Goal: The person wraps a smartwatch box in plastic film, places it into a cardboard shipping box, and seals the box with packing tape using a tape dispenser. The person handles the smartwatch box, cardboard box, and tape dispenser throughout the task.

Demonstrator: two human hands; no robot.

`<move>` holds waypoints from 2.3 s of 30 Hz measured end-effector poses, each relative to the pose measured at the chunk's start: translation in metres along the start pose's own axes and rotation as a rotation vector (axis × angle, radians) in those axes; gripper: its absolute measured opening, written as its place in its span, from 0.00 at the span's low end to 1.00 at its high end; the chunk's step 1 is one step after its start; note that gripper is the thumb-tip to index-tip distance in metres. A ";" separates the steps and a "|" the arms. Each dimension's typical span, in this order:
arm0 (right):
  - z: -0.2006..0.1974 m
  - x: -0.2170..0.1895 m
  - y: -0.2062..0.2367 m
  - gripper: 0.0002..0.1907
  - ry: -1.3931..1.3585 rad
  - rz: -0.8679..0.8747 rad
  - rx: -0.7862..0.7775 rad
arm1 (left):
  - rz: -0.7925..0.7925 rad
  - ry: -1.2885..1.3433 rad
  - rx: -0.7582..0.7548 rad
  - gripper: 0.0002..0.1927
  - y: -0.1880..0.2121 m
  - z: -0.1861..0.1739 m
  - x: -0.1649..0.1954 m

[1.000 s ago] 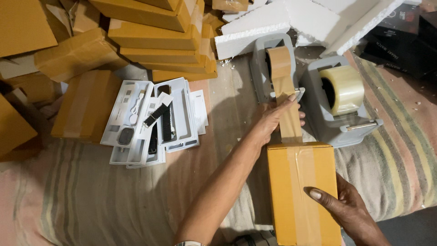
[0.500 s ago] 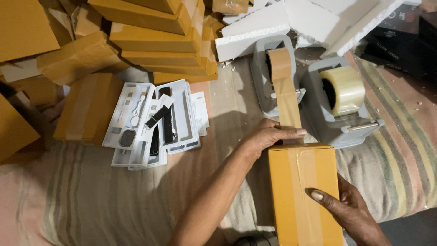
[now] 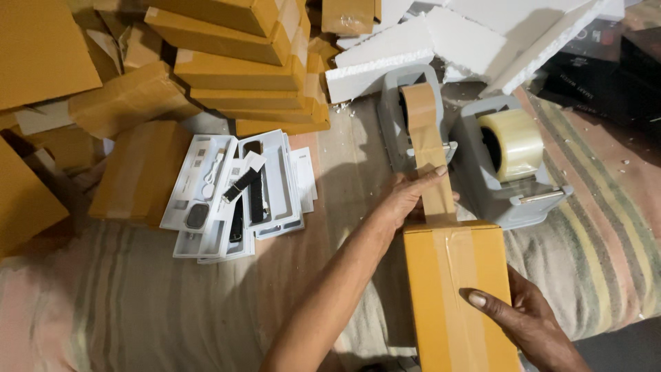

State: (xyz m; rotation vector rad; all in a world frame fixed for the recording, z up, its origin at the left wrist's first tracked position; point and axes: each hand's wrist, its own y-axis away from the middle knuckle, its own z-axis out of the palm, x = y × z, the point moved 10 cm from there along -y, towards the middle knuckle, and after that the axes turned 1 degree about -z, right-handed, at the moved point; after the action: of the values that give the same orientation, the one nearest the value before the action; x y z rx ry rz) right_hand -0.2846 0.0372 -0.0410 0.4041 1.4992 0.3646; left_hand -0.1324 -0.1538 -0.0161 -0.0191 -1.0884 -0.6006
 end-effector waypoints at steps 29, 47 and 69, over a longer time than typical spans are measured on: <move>0.009 -0.047 -0.055 0.38 -0.252 -0.018 0.194 | 0.569 -0.701 -0.283 0.51 0.009 0.035 0.134; -0.034 0.011 -0.065 0.44 -0.073 -0.109 0.156 | 0.613 -1.040 0.157 0.22 0.000 0.012 0.120; -0.020 0.012 -0.040 0.49 0.040 -0.057 0.030 | 0.707 -1.021 0.121 0.19 0.024 0.024 0.123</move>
State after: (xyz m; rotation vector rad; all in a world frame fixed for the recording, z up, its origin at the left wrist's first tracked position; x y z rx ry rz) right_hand -0.3045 0.0083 -0.0708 0.3785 1.5534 0.3072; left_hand -0.1014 -0.1813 0.1052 -0.6362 -1.9634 0.1779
